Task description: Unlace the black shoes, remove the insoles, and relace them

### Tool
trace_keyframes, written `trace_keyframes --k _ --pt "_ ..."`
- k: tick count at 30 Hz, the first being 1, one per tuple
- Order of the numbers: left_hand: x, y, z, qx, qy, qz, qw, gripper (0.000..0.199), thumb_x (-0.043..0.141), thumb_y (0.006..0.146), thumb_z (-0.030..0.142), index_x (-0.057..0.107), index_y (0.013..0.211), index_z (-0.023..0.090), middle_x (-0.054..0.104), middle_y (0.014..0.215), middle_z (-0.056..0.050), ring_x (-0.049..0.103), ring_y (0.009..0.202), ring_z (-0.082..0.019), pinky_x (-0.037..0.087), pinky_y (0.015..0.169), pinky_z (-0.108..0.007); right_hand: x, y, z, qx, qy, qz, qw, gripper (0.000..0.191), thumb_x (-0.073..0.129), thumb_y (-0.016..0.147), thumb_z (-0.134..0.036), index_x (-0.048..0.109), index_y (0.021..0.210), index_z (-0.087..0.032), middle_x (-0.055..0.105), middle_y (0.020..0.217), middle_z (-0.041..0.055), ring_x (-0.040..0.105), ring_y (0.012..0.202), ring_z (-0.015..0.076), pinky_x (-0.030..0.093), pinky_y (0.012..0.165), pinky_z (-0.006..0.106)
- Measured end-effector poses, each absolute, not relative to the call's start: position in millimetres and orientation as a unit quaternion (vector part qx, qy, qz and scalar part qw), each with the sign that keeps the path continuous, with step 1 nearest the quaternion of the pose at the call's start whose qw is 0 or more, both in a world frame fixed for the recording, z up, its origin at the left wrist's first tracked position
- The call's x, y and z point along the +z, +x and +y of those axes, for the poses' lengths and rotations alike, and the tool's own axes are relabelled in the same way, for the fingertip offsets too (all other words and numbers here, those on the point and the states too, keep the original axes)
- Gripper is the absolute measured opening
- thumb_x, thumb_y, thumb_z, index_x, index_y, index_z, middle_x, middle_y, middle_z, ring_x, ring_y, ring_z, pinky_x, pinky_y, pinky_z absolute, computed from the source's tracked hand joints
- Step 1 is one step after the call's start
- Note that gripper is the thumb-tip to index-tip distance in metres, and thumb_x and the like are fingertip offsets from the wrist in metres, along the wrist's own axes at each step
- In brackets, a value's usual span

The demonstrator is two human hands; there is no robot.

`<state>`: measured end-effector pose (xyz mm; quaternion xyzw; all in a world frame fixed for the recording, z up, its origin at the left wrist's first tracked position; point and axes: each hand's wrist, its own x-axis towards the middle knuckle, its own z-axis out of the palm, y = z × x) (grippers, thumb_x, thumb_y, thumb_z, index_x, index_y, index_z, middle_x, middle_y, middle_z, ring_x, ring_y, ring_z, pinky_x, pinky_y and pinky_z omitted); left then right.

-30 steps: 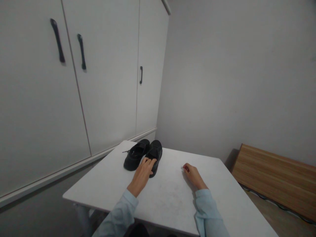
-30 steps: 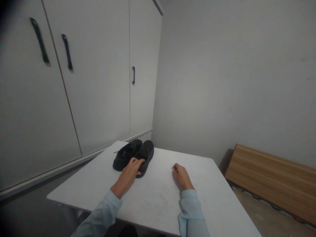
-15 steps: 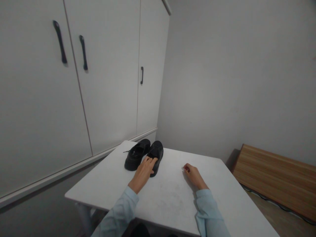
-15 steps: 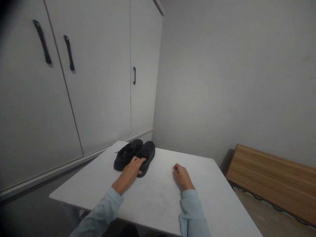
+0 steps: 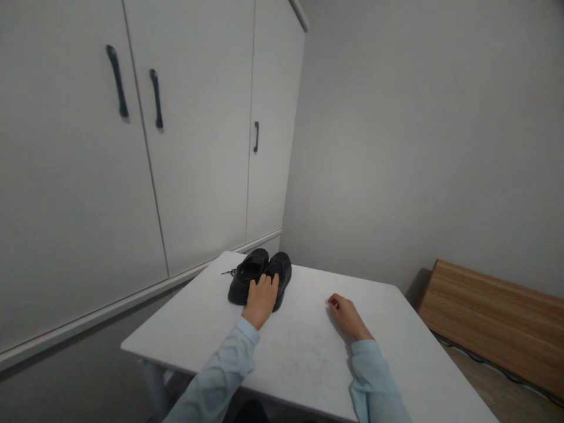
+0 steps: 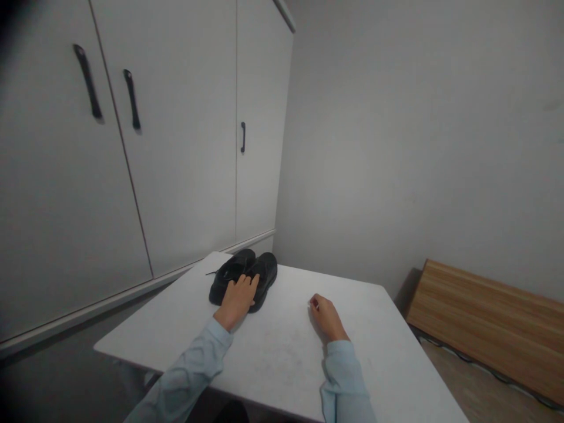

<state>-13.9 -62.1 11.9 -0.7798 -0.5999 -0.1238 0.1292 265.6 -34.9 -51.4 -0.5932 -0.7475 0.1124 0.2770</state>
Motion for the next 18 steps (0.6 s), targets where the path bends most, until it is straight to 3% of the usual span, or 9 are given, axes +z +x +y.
trace_keyframes --k 7,14,18 --pt "16.5 -3.6 -66.3 -0.117 -0.763 -0.615 0.16 0.046 0.05 0.085 0.011 0.045 0.13 0.012 0.062 0.105 -0.018 0.051 0.103 -0.029 0.038 0.082 -0.043 -46.1 263.3 -39.6 0.111 -0.591 -0.748 0.279 0.019 0.044 0.079 -0.018 0.062 0.082 -0.016 0.068 0.077 0.0063 0.06 0.071 0.0171 0.042 0.067 0.025" --pt "26.5 14.9 -67.0 -0.162 -0.775 -0.59 0.156 0.035 0.056 0.083 0.016 0.055 0.118 0.016 0.061 0.104 -0.015 0.052 0.101 -0.03 0.026 0.097 -0.058 -44.9 259.9 -39.3 0.119 -0.586 -0.749 0.285 0.017 0.045 0.078 -0.017 0.062 0.082 -0.017 0.068 0.077 0.006 0.059 0.072 0.0173 0.042 0.067 0.025" --pt "24.1 39.6 -75.9 -0.238 -0.811 -0.509 0.161 0.026 0.052 0.085 0.015 0.054 0.111 0.019 0.057 0.105 -0.009 0.049 0.106 -0.026 0.02 0.105 -0.056 -45.1 256.9 -38.8 0.124 -0.578 -0.753 0.287 0.017 0.046 0.078 -0.018 0.063 0.082 -0.016 0.067 0.076 0.0057 0.058 0.07 0.0168 0.042 0.065 0.025"
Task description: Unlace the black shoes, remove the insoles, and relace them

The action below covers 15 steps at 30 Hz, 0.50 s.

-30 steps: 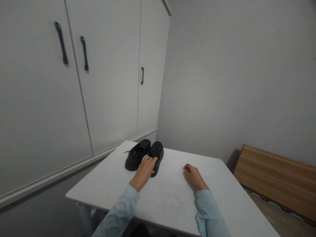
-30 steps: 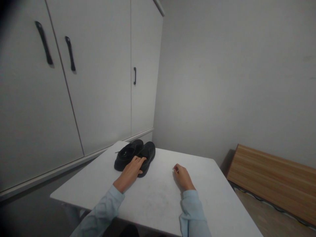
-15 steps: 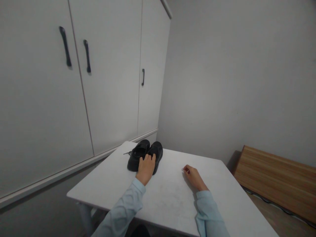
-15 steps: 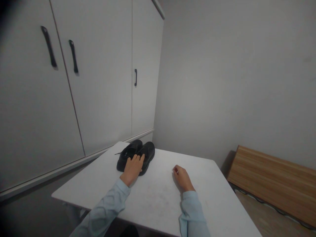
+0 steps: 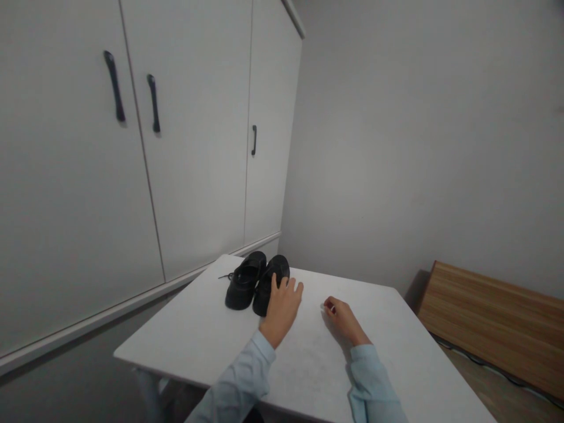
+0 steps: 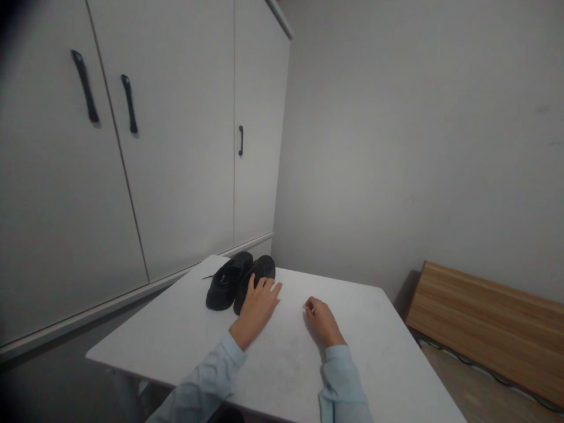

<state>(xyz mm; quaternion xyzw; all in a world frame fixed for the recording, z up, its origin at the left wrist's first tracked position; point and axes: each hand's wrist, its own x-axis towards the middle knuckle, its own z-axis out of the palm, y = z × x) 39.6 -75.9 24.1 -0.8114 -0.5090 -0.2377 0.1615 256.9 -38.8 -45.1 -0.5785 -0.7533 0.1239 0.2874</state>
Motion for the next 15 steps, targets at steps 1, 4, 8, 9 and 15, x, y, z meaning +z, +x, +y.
trace_keyframes --k 1,4,8,9,15 --pt "20.7 46.7 -77.7 -0.248 -0.817 -0.496 0.155 0.024 0.049 0.087 0.013 0.054 0.11 0.019 0.057 0.104 -0.009 0.048 0.107 -0.025 0.021 0.105 -0.055 -44.3 255.5 -39.3 0.125 -0.572 -0.757 0.29 0.017 0.046 0.078 -0.018 0.063 0.082 -0.016 0.067 0.076 0.0054 0.058 0.068 0.0164 0.042 0.065 0.025" --pt "5.5 65.1 -79.4 -0.248 -0.857 -0.442 0.093 0.021 0.044 0.089 0.012 0.054 0.106 0.019 0.058 0.101 -0.007 0.051 0.103 -0.022 0.033 0.1 -0.045 -38.7 249.6 -43.2 0.144 -0.545 -0.769 0.301 0.016 0.048 0.077 -0.019 0.063 0.083 -0.016 0.067 0.074 0.0042 0.057 0.064 0.0148 0.042 0.062 0.023" --pt "-14.5 76.1 -75.9 -0.216 -0.9 -0.379 -0.012 0.021 0.048 0.088 0.018 0.052 0.109 0.019 0.057 0.106 -0.007 0.054 0.1 -0.02 0.044 0.089 -0.034 -29.2 241.7 -49.6 0.168 -0.513 -0.791 0.29 0.018 0.049 0.071 -0.013 0.065 0.078 -0.016 0.067 0.071 0.0022 0.057 0.065 0.014 0.04 0.06 0.021" --pt "-17.7 76.5 -75.2 -0.21 -0.904 -0.371 -0.031 0.023 0.049 0.088 0.018 0.051 0.111 0.02 0.057 0.109 -0.007 0.054 0.101 -0.019 0.044 0.089 -0.033 -28.0 240.7 -50.5 0.166 -0.511 -0.794 0.283 0.019 0.049 0.069 -0.011 0.066 0.077 -0.016 0.067 0.07 0.0021 0.057 0.065 0.0141 0.039 0.059 0.021" --pt "-24.3 73.4 -75.2 -0.187 -0.909 -0.367 -0.065 0.028 0.049 0.087 0.019 0.049 0.115 0.02 0.056 0.113 -0.007 0.053 0.104 -0.02 0.046 0.088 -0.031 -30.4 241.9 -49.2 0.158 -0.516 -0.803 0.253 0.022 0.049 0.066 -0.011 0.069 0.074 -0.015 0.069 0.07 0.0038 0.058 0.063 0.0148 0.04 0.06 0.022"
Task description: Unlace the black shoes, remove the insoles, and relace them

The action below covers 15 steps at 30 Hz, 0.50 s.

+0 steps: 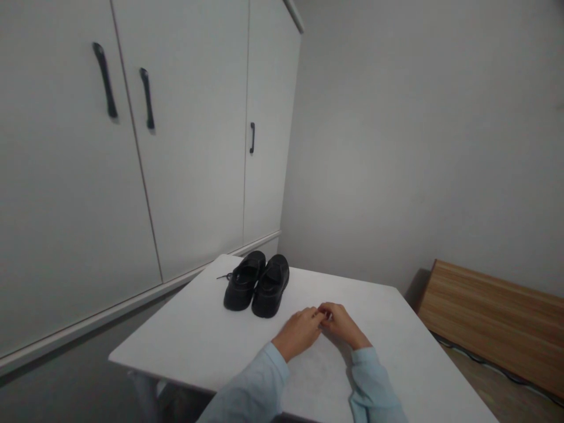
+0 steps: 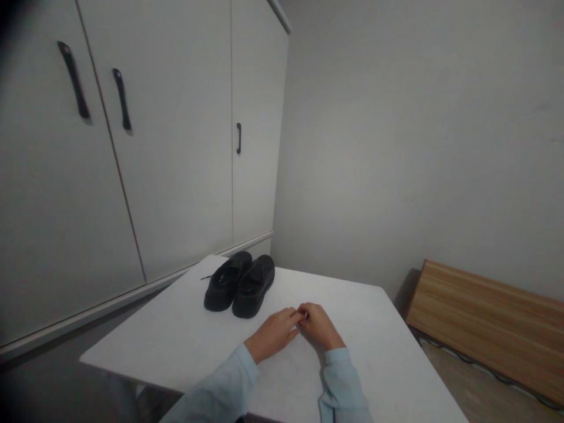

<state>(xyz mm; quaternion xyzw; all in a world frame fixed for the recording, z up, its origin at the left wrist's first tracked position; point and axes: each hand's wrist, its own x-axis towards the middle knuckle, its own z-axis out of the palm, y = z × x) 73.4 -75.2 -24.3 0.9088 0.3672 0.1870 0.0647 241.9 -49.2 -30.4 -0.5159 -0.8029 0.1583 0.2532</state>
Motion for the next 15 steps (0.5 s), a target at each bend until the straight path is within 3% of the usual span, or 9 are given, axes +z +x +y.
trace_keyframes --k 7,15 --pt "-21.9 69.8 -71.9 0.202 0.905 0.374 0.024 0.023 0.046 0.088 0.013 0.053 0.109 0.02 0.059 0.103 -0.005 0.053 0.101 -0.019 0.045 0.087 -0.031 -34.3 244.1 -47.5 0.153 -0.517 -0.803 0.256 0.019 0.05 0.07 -0.012 0.068 0.075 -0.016 0.068 0.07 0.0033 0.058 0.063 0.0144 0.041 0.061 0.021" --pt "7.0 40.0 -66.0 0.27 0.862 0.426 -0.06 0.018 0.056 0.085 0.016 0.058 0.103 0.02 0.06 0.1 -0.004 0.051 0.101 -0.021 0.04 0.09 -0.037 -40.9 249.1 -43.2 0.15 -0.529 -0.794 0.261 0.02 0.052 0.072 -0.013 0.069 0.081 -0.016 0.069 0.072 0.0041 0.059 0.064 0.0148 0.042 0.062 0.023"
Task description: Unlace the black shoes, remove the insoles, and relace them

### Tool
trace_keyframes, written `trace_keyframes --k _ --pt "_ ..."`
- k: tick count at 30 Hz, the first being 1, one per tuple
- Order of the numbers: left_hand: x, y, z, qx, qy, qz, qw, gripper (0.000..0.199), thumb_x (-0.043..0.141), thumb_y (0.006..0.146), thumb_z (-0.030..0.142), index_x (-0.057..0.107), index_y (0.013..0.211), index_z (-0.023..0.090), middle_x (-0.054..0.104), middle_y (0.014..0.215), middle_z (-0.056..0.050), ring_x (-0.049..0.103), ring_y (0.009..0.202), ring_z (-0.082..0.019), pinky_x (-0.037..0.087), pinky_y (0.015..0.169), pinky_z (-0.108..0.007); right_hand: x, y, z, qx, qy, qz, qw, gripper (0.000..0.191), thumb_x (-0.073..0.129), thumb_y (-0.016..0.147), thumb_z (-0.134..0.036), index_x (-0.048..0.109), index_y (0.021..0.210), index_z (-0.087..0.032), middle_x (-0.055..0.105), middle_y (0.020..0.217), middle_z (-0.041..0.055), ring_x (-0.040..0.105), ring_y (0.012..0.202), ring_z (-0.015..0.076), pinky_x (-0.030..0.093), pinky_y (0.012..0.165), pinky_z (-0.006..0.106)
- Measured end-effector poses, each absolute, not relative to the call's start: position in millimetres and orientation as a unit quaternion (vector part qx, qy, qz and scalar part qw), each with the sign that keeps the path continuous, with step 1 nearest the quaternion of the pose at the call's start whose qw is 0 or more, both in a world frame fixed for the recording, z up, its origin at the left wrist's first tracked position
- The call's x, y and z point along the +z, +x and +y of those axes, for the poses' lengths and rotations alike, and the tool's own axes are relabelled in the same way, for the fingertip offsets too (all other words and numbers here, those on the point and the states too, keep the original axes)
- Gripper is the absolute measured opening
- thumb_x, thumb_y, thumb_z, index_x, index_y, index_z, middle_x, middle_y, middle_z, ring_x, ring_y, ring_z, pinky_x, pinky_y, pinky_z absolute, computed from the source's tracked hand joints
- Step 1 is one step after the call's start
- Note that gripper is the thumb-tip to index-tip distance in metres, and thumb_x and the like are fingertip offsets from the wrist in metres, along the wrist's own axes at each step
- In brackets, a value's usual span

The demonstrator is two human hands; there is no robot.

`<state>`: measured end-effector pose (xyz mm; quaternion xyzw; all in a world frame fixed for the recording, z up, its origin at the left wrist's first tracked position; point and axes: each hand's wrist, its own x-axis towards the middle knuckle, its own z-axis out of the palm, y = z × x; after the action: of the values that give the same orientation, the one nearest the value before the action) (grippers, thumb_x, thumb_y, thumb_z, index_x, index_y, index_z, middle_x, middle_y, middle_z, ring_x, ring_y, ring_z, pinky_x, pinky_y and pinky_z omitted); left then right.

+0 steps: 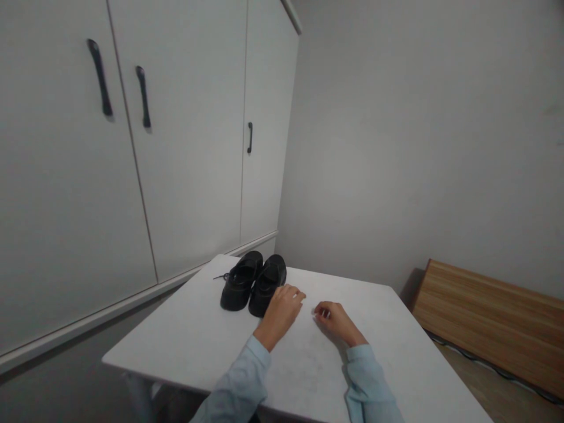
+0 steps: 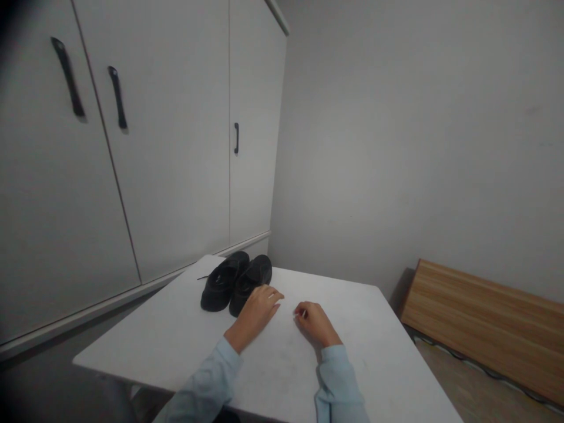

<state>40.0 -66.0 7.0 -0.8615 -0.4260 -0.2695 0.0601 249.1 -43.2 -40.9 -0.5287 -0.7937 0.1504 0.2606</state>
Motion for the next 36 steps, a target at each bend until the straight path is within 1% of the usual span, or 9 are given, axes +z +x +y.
trace_keyframes --k 4,6,11,16,19,23,27,29,36 --pt "22.7 9.1 -59.9 -0.276 -0.835 -0.461 0.119 0.025 0.062 0.081 0.018 0.058 0.106 0.021 0.061 0.103 -0.003 0.051 0.105 -0.022 0.031 0.102 -0.043 -38.9 250.0 -44.7 0.149 -0.526 -0.796 0.259 0.019 0.052 0.074 -0.016 0.069 0.081 -0.015 0.069 0.073 0.0049 0.059 0.065 0.0151 0.042 0.062 0.023" --pt "25.1 -6.5 -55.5 -0.267 -0.822 -0.486 0.13 0.034 0.065 0.079 0.024 0.056 0.112 0.021 0.061 0.107 -0.004 0.05 0.109 -0.024 0.025 0.106 -0.047 -38.2 250.0 -45.4 0.152 -0.527 -0.795 0.26 0.019 0.051 0.075 -0.017 0.069 0.081 -0.015 0.069 0.074 0.0052 0.059 0.065 0.0154 0.042 0.062 0.023" --pt "14.9 -31.9 -43.9 -0.229 -0.818 -0.515 0.116 0.048 0.066 0.078 0.031 0.05 0.121 0.019 0.06 0.118 -0.009 0.046 0.12 -0.027 0.022 0.108 -0.052 -39.3 252.3 -44.8 0.15 -0.525 -0.793 0.27 0.019 0.051 0.075 -0.017 0.069 0.08 -0.015 0.068 0.072 0.0054 0.059 0.064 0.0155 0.042 0.061 0.024" --pt "1.8 -40.9 -36.1 -0.201 -0.845 -0.489 0.083 0.044 0.069 0.075 0.03 0.054 0.114 0.02 0.063 0.115 -0.008 0.046 0.121 -0.027 0.015 0.109 -0.056 -42.3 257.0 -41.8 0.146 -0.53 -0.789 0.275 0.019 0.051 0.075 -0.018 0.069 0.081 -0.015 0.069 0.073 0.0059 0.059 0.063 0.016 0.042 0.061 0.024" --pt "1.3 -43.7 -34.2 -0.19 -0.863 -0.463 0.077 0.044 0.072 0.073 0.027 0.054 0.113 0.021 0.064 0.11 -0.005 0.052 0.114 -0.025 0.011 0.11 -0.056 -42.9 258.0 -41.0 0.14 -0.535 -0.786 0.277 0.021 0.049 0.076 -0.019 0.069 0.081 -0.015 0.069 0.074 0.0067 0.059 0.064 0.0167 0.041 0.062 0.026" --pt "8.5 -41.8 -34.8 -0.183 -0.875 -0.444 0.069 0.044 0.073 0.072 0.023 0.055 0.112 0.019 0.065 0.107 -0.004 0.055 0.102 -0.022 0.021 0.109 -0.046 -42.9 258.0 -40.7 0.138 -0.542 -0.778 0.286 0.021 0.048 0.076 -0.019 0.069 0.078 -0.015 0.07 0.073 0.0064 0.059 0.064 0.0169 0.041 0.062 0.026" --pt "16.2 -33.6 -37.2 -0.173 -0.874 -0.45 0.059 0.04 0.071 0.073 0.021 0.057 0.11 0.017 0.064 0.104 -0.006 0.053 0.099 -0.024 0.037 0.093 -0.038 -43.1 259.7 -39.3 0.134 -0.547 -0.772 0.293 0.022 0.047 0.076 -0.021 0.069 0.079 -0.016 0.07 0.072 0.0069 0.06 0.065 0.0179 0.042 0.062 0.026" --pt "18.5 -28.7 -38.8 -0.171 -0.875 -0.449 0.066 0.038 0.069 0.075 0.021 0.057 0.11 0.017 0.063 0.103 -0.006 0.052 0.099 -0.024 0.037 0.088 -0.036 -43.5 260.8 -38.3 0.131 -0.55 -0.768 0.302 0.023 0.046 0.077 -0.022 0.068 0.079 -0.016 0.07 0.073 0.0072 0.061 0.065 0.0182 0.042 0.063 0.027" --pt "35.2 -9.6 -55.9 -0.202 -0.876 -0.426 0.102 0.03 0.062 0.082 0.021 0.056 0.111 0.02 0.061 0.098 -0.005 0.049 0.095 -0.023 0.035 0.083 -0.035 -42.9 262.2 -37.1 0.117 -0.581 -0.745 0.306 0.022 0.046 0.079 -0.023 0.067 0.082 -0.017 0.07 0.077 0.0077 0.062 0.068 0.0188 0.044 0.066 0.027"
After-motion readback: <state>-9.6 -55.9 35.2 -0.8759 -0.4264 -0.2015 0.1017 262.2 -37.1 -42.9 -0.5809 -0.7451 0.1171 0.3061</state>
